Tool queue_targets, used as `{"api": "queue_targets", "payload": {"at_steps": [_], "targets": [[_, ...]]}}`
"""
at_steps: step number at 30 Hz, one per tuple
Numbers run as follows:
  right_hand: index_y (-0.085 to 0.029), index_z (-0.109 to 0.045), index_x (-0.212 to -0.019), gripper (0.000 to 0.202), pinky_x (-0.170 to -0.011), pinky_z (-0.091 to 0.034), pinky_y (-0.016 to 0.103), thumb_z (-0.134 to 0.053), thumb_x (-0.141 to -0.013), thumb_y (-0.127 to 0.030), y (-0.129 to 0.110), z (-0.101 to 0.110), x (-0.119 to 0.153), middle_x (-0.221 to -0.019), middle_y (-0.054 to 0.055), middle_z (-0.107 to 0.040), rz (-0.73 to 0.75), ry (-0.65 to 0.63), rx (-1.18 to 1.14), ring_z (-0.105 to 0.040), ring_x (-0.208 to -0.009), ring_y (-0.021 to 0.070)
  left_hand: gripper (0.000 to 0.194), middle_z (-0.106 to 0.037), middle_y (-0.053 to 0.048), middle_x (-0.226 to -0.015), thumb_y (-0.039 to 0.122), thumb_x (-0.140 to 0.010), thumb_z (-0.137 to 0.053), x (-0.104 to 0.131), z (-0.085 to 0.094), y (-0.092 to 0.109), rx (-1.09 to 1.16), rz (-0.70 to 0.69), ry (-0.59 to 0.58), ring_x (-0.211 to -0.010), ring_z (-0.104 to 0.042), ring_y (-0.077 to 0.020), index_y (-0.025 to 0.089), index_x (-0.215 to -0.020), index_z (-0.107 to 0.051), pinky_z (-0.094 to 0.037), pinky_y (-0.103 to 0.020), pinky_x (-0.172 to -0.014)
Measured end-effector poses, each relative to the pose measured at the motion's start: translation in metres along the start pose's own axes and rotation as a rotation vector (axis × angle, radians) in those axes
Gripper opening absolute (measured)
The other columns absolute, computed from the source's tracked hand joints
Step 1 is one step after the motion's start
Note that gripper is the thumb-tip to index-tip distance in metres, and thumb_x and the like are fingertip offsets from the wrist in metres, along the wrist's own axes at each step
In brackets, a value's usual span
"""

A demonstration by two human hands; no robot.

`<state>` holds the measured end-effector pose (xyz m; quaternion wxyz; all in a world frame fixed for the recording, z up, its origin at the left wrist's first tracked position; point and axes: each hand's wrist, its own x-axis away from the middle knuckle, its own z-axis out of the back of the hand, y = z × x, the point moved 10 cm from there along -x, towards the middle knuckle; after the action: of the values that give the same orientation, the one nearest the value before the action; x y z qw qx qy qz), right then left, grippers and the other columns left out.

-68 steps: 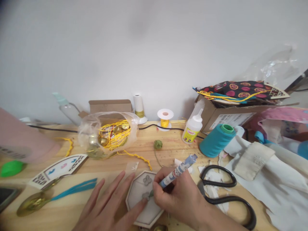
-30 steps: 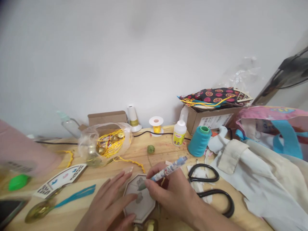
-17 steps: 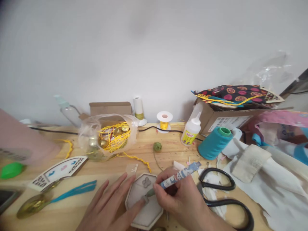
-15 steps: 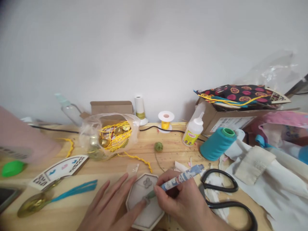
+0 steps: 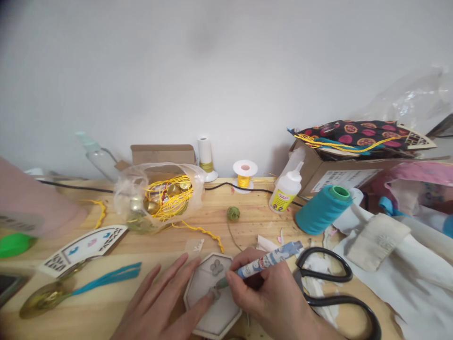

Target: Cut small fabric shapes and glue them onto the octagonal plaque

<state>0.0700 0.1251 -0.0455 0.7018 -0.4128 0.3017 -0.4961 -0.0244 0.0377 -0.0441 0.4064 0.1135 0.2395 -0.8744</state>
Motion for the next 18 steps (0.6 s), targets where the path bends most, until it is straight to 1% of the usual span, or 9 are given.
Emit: {"api": "queue_targets", "payload": {"at_steps": [2, 6, 9, 11, 14, 18], "targets": [[-0.013, -0.056, -0.06, 0.02, -0.036, -0.039, 0.021, -0.048, -0.068, -0.03, -0.0005, -0.0014, -0.0007, -0.047, 0.001, -0.05, 0.007, -0.01, 0.006, -0.047, -0.041, 0.0128, 0.034, -0.055, -0.012, -0.115, 0.025, -0.083, -0.04, -0.0005, -0.0017, -0.0021, 0.005, 0.015, -0.014, -0.109, -0.046, -0.0307, 0.036, -0.115, -0.048, -0.047, -0.047, -0.073], [-0.014, -0.056, -0.059, 0.019, -0.037, -0.039, 0.02, -0.048, -0.068, -0.028, -0.0032, 0.0003, -0.0002, -0.047, 0.001, -0.051, 0.034, 0.0, 0.026, -0.048, -0.041, 0.0127, 0.035, -0.055, -0.014, -0.114, 0.032, -0.081, -0.043, -0.0011, -0.0014, 0.0001, -0.019, -0.046, -0.01, -0.106, -0.049, -0.0321, 0.035, -0.115, -0.048, -0.049, -0.046, -0.069], [-0.014, -0.056, -0.058, 0.019, -0.036, -0.04, 0.02, -0.047, -0.068, -0.028, -0.0038, 0.0006, 0.0011, -0.046, 0.001, -0.051, 0.042, -0.003, 0.038, -0.048, -0.041, 0.0128, 0.037, -0.055, -0.013, -0.114, 0.037, -0.079, -0.044, -0.0005, -0.0017, 0.0006, -0.044, -0.071, -0.013, -0.105, -0.05, -0.0306, 0.036, -0.116, -0.047, -0.05, -0.044, -0.068], [-0.014, -0.056, -0.058, 0.02, -0.036, -0.04, 0.021, -0.047, -0.068, -0.028, -0.0036, 0.0007, 0.0016, -0.047, 0.001, -0.052, 0.047, 0.0, 0.045, -0.049, -0.041, 0.0132, 0.038, -0.054, -0.012, -0.115, 0.038, -0.078, -0.046, 0.0, -0.0022, 0.0001, -0.041, -0.064, -0.018, -0.106, -0.049, -0.0299, 0.037, -0.116, -0.046, -0.049, -0.044, -0.07], [-0.014, -0.057, -0.059, 0.02, -0.037, -0.04, 0.021, -0.047, -0.069, -0.028, -0.0029, 0.0012, 0.0009, -0.047, 0.002, -0.052, 0.052, 0.01, 0.054, -0.049, -0.042, 0.0134, 0.038, -0.054, -0.013, -0.116, 0.041, -0.077, -0.047, 0.0004, -0.0026, -0.0016, -0.016, -0.035, -0.019, -0.108, -0.047, -0.0313, 0.036, -0.116, -0.047, -0.048, -0.045, -0.072], [-0.014, -0.057, -0.061, 0.018, -0.038, -0.04, 0.021, -0.049, -0.069, -0.027, -0.0021, 0.0009, -0.001, -0.049, 0.002, -0.053, 0.042, -0.002, 0.047, -0.049, -0.044, 0.0135, 0.042, -0.054, -0.012, -0.116, 0.04, -0.076, -0.049, 0.001, -0.0025, 0.0011, -0.041, -0.065, -0.015, -0.107, -0.048, -0.0301, 0.036, -0.118, -0.045, -0.049, -0.043, -0.071]]}}
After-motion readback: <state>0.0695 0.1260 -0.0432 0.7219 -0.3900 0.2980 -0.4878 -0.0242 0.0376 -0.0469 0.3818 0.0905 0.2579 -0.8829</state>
